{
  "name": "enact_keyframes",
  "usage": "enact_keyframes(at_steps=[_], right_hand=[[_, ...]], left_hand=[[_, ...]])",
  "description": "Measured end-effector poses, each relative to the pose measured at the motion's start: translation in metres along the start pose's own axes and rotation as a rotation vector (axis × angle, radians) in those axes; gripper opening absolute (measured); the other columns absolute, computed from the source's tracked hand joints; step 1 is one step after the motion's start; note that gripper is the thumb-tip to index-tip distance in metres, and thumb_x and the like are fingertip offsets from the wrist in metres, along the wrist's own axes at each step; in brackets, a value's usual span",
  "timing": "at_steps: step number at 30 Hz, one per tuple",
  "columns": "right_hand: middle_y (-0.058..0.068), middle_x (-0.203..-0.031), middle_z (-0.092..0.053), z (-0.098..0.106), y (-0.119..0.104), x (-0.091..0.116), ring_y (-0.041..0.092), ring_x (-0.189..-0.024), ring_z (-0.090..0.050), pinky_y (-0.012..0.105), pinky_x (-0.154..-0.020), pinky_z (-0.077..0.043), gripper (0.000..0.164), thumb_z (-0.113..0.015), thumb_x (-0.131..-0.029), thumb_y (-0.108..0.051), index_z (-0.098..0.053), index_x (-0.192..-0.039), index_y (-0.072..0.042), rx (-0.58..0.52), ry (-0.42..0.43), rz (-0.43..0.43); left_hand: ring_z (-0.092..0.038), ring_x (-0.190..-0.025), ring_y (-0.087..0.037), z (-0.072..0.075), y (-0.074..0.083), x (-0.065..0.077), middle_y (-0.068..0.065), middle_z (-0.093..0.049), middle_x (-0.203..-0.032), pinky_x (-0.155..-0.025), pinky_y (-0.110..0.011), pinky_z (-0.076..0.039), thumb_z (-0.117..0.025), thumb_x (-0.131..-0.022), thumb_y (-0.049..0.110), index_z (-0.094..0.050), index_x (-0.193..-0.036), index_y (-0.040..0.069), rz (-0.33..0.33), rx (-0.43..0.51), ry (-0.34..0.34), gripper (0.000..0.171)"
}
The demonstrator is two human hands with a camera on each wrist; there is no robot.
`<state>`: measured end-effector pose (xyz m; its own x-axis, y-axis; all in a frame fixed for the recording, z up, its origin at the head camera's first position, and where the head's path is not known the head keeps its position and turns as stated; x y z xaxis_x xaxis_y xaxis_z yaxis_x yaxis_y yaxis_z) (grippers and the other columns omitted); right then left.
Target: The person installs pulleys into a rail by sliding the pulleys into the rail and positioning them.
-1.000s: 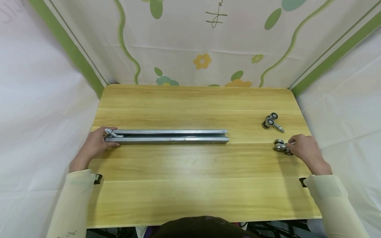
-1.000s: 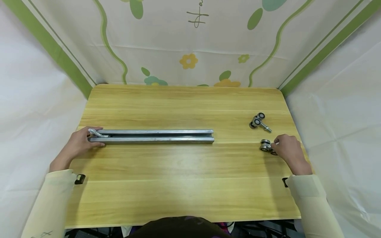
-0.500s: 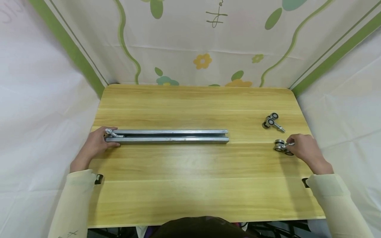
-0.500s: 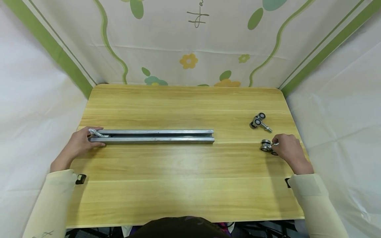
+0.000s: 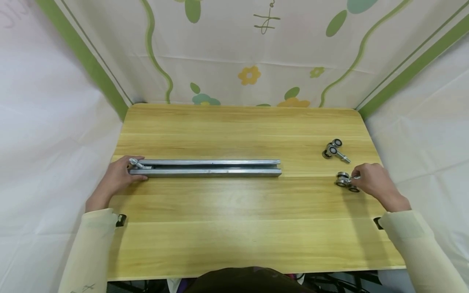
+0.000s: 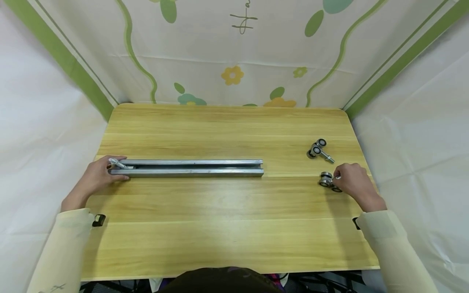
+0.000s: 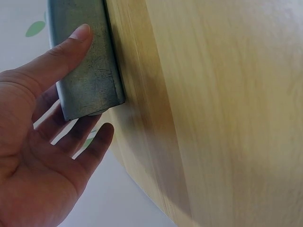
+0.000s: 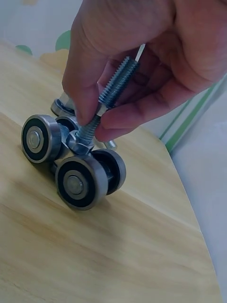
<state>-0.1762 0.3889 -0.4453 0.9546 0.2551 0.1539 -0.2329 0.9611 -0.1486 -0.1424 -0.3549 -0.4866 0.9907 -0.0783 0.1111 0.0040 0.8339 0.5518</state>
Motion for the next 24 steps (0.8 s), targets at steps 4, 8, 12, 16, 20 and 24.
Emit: enact_keyframes(at_steps=[4, 8, 12, 16, 20, 24], right_hand=[[0.009, -0.079, -0.072, 0.0, -0.009, -0.003, 0.019, -0.062, -0.06, 0.047, -0.057, -0.052, 0.013, -0.07, -0.08, -0.015, -0.076, -0.086, -0.005, 0.0, -0.044, 0.002], [0.01, -0.079, -0.072, 0.001, -0.023, -0.008, 0.021, -0.063, -0.061, 0.046, -0.057, -0.053, 0.014, -0.07, -0.08, -0.015, -0.075, -0.086, -0.003, -0.004, -0.052, 0.024], [0.011, -0.077, -0.072, 0.004, -0.037, -0.014, 0.022, -0.063, -0.063, 0.047, -0.057, -0.054, 0.011, -0.07, -0.079, -0.013, -0.074, -0.083, -0.003, -0.002, -0.027, 0.059], [0.008, -0.075, -0.072, 0.006, -0.053, -0.021, 0.02, -0.062, -0.063, 0.046, -0.058, -0.055, 0.008, -0.069, -0.08, -0.011, -0.074, -0.081, -0.004, -0.002, -0.003, 0.105], [0.006, -0.074, -0.071, 0.006, -0.07, -0.027, 0.016, -0.06, -0.061, 0.044, -0.057, -0.055, 0.008, -0.069, -0.08, -0.009, -0.074, -0.082, -0.004, -0.001, 0.0, 0.145], [0.005, -0.073, -0.07, 0.008, -0.086, -0.033, 0.012, -0.056, -0.056, 0.041, -0.055, -0.053, 0.006, -0.069, -0.079, -0.008, -0.074, -0.081, -0.005, 0.001, 0.007, 0.181]], left_hand=[[-0.05, -0.115, -0.05, 0.0, 0.0, 0.001, -0.033, -0.055, -0.126, -0.097, -0.065, -0.039, -0.084, -0.072, 0.022, -0.057, -0.134, 0.0, 0.0, 0.012, -0.003, 0.071], [-0.05, -0.114, -0.05, 0.0, 0.0, 0.001, -0.033, -0.056, -0.125, -0.097, -0.065, -0.039, -0.084, -0.072, 0.02, -0.057, -0.134, -0.001, 0.001, 0.019, -0.002, 0.071], [-0.05, -0.114, -0.049, 0.0, 0.0, 0.0, -0.034, -0.055, -0.125, -0.096, -0.064, -0.04, -0.084, -0.072, 0.019, -0.057, -0.134, -0.001, 0.003, 0.017, -0.004, 0.071], [-0.05, -0.113, -0.05, -0.001, -0.002, 0.0, -0.034, -0.055, -0.126, -0.096, -0.064, -0.04, -0.084, -0.072, 0.02, -0.057, -0.134, -0.001, 0.006, 0.009, -0.008, 0.071], [-0.05, -0.114, -0.051, -0.001, -0.002, -0.001, -0.035, -0.054, -0.126, -0.096, -0.065, -0.04, -0.084, -0.071, 0.02, -0.057, -0.134, -0.001, -0.005, 0.003, 0.0, 0.071], [-0.05, -0.113, -0.05, 0.0, -0.002, -0.001, -0.034, -0.055, -0.125, -0.095, -0.065, -0.04, -0.084, -0.071, 0.02, -0.057, -0.133, -0.001, -0.012, 0.003, 0.005, 0.071]])
Point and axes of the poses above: each hand's wrist, its own x-axis away from the middle knuckle, its own z-axis out of the back of the hand, y = z × x, the point moved 7 cm from there along -x, towards the middle knuckle
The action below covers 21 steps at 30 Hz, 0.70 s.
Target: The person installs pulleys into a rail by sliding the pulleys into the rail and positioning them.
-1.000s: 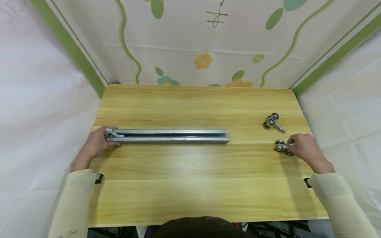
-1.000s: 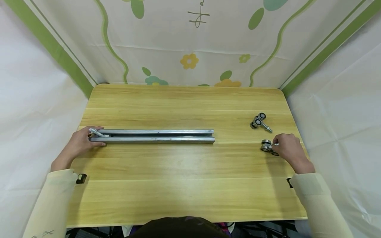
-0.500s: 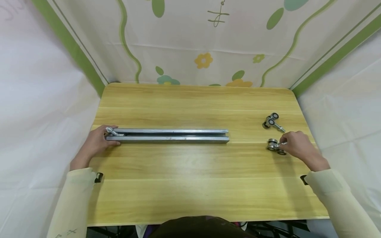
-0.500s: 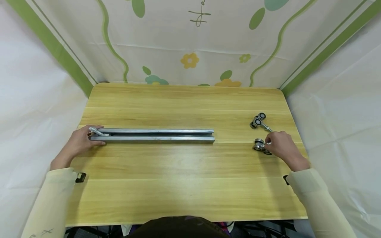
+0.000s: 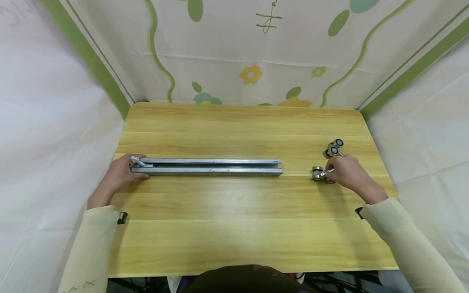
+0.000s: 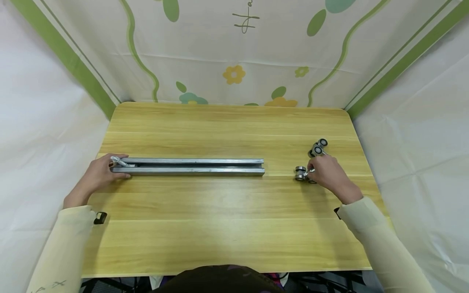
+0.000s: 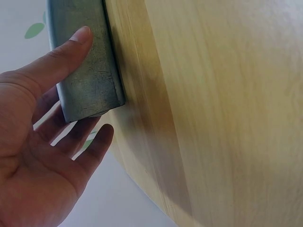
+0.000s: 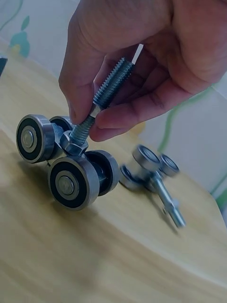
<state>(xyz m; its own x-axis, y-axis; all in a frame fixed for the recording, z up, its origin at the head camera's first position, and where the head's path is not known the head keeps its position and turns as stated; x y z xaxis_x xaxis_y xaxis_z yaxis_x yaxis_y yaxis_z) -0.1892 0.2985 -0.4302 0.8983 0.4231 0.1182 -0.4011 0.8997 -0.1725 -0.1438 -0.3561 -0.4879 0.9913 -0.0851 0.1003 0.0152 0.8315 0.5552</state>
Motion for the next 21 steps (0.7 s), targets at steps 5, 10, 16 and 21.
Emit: enact_keyframes(at_steps=[5, 10, 16, 21], right_hand=[[0.004, -0.072, -0.069, 0.003, -0.015, -0.013, 0.01, -0.053, -0.052, 0.038, -0.051, -0.051, 0.005, -0.07, -0.077, -0.007, -0.074, -0.08, -0.005, 0.01, 0.024, 0.037], [0.004, -0.07, -0.069, 0.002, -0.031, -0.025, 0.01, -0.05, -0.05, 0.035, -0.051, -0.049, 0.006, -0.07, -0.078, -0.008, -0.075, -0.08, -0.005, 0.005, 0.032, 0.063], [0.006, -0.073, -0.071, -0.001, -0.047, -0.034, 0.009, -0.05, -0.049, 0.033, -0.051, -0.048, 0.007, -0.069, -0.079, -0.006, -0.075, -0.082, -0.004, -0.004, 0.025, 0.091], [0.006, -0.076, -0.072, -0.006, -0.057, -0.041, 0.01, -0.053, -0.052, 0.032, -0.051, -0.048, 0.008, -0.069, -0.08, -0.007, -0.075, -0.084, -0.004, -0.007, 0.007, 0.1]], left_hand=[[-0.051, -0.112, -0.049, 0.0, 0.0, -0.002, -0.034, -0.056, -0.124, -0.094, -0.064, -0.041, -0.085, -0.071, 0.02, -0.058, -0.133, -0.001, 0.0, 0.002, 0.005, 0.071], [-0.052, -0.112, -0.049, 0.0, 0.0, -0.002, -0.034, -0.057, -0.124, -0.095, -0.064, -0.041, -0.085, -0.07, 0.02, -0.058, -0.133, -0.002, -0.002, -0.003, 0.012, 0.071], [-0.052, -0.111, -0.049, 0.0, 0.001, -0.001, -0.034, -0.056, -0.126, -0.094, -0.063, -0.041, -0.086, -0.07, 0.025, -0.059, -0.133, -0.001, 0.008, -0.006, 0.008, 0.073], [-0.052, -0.111, -0.049, 0.0, 0.001, 0.001, -0.034, -0.056, -0.125, -0.094, -0.063, -0.042, -0.086, -0.07, 0.025, -0.059, -0.132, 0.0, 0.011, -0.009, 0.01, 0.072]])
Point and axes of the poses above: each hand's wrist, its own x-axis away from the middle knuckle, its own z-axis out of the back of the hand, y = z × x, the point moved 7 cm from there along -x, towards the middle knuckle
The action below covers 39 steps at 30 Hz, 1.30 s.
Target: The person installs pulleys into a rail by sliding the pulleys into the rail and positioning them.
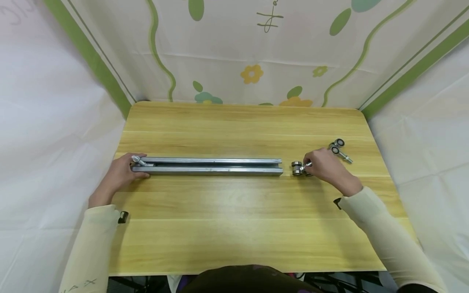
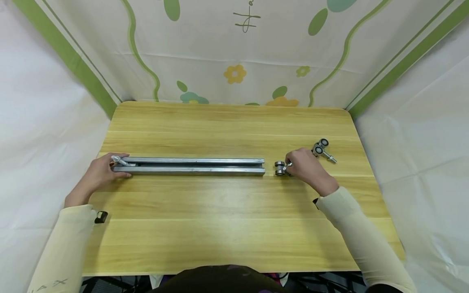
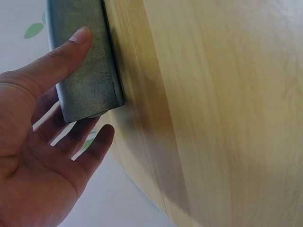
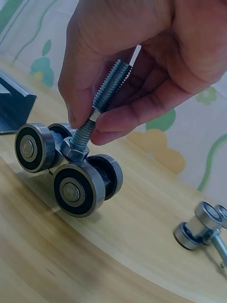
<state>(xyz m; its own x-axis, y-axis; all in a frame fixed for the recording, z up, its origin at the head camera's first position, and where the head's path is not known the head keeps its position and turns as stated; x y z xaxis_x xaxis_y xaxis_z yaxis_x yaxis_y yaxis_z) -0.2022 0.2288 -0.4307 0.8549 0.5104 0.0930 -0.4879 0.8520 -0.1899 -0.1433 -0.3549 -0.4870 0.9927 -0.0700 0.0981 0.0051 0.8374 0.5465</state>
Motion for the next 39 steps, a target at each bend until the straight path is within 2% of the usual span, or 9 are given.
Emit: enact_keyframes(at_steps=[19, 39], right_hand=[[0.008, -0.082, -0.074, -0.014, -0.029, -0.02, 0.01, -0.058, -0.059, 0.033, -0.056, -0.054, 0.011, -0.071, -0.078, -0.006, -0.077, -0.087, -0.003, -0.042, 0.006, 0.065], [0.01, -0.082, -0.074, -0.014, -0.029, -0.023, 0.01, -0.059, -0.06, 0.034, -0.057, -0.055, 0.013, -0.07, -0.078, -0.005, -0.077, -0.088, -0.002, -0.038, 0.021, 0.06]], left_hand=[[-0.053, -0.111, -0.049, -0.001, -0.003, 0.0, -0.034, -0.056, -0.126, -0.094, -0.063, -0.042, -0.086, -0.07, 0.024, -0.059, -0.131, 0.0, -0.011, 0.019, 0.018, 0.071], [-0.053, -0.11, -0.05, -0.002, -0.003, 0.001, -0.033, -0.056, -0.126, -0.093, -0.063, -0.042, -0.084, -0.071, 0.019, -0.059, -0.133, 0.0, -0.016, 0.013, 0.013, 0.07]])
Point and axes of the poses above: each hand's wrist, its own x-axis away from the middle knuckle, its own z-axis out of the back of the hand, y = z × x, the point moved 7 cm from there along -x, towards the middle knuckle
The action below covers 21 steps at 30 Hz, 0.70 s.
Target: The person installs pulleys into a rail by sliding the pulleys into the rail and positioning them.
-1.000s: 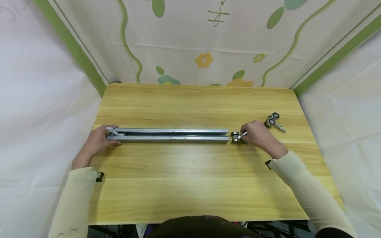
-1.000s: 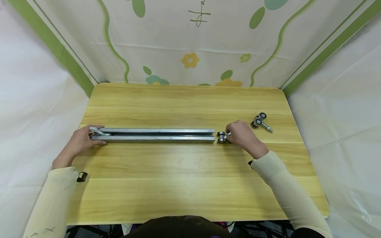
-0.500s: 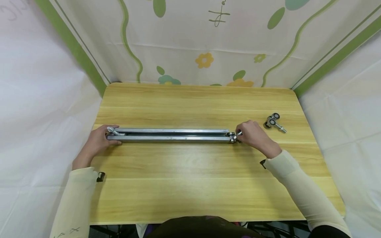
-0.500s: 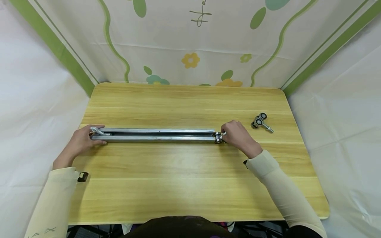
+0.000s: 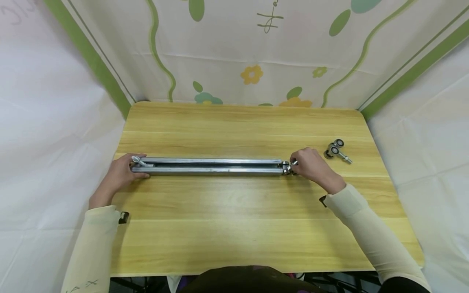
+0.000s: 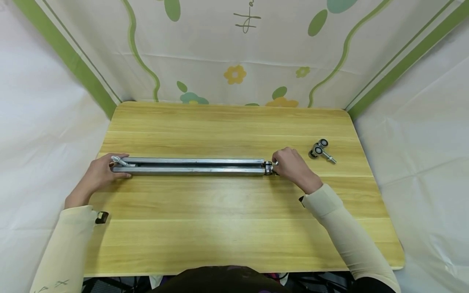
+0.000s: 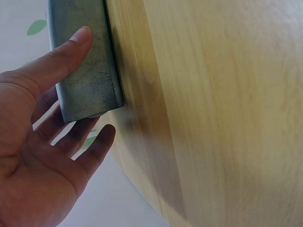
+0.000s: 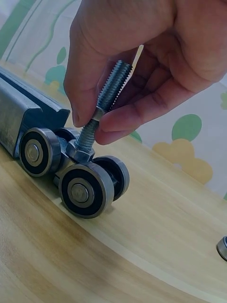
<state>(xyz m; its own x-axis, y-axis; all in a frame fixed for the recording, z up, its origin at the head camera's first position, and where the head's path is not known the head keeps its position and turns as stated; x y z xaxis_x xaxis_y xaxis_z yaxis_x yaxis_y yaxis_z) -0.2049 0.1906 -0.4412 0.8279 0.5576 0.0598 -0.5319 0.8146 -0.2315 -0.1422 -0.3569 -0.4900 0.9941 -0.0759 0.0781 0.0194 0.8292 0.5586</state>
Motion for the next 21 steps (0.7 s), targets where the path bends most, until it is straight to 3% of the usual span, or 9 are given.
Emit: enact_keyframes(at_steps=[14, 21], right_hand=[[0.011, -0.081, -0.074, -0.0023, -0.0061, -0.0012, 0.008, -0.055, -0.058, 0.032, -0.055, -0.054, 0.011, -0.07, -0.08, -0.006, -0.077, -0.087, -0.002, -0.005, 0.017, 0.025], [0.009, -0.079, -0.074, 0.0013, -0.0091, -0.0012, 0.007, -0.055, -0.057, 0.032, -0.055, -0.054, 0.01, -0.069, -0.08, -0.005, -0.077, -0.086, -0.002, -0.003, 0.023, 0.048]], left_hand=[[-0.051, -0.113, -0.05, 0.0024, 0.0023, 0.0009, -0.034, -0.056, -0.126, -0.096, -0.064, -0.04, -0.085, -0.07, 0.02, -0.058, -0.132, -0.002, -0.01, -0.003, -0.002, 0.071], [-0.051, -0.115, -0.049, 0.001, 0.0015, -0.0003, -0.033, -0.055, -0.128, -0.097, -0.064, -0.04, -0.085, -0.071, 0.022, -0.057, -0.134, 0.0, 0.017, 0.001, -0.022, 0.072]])
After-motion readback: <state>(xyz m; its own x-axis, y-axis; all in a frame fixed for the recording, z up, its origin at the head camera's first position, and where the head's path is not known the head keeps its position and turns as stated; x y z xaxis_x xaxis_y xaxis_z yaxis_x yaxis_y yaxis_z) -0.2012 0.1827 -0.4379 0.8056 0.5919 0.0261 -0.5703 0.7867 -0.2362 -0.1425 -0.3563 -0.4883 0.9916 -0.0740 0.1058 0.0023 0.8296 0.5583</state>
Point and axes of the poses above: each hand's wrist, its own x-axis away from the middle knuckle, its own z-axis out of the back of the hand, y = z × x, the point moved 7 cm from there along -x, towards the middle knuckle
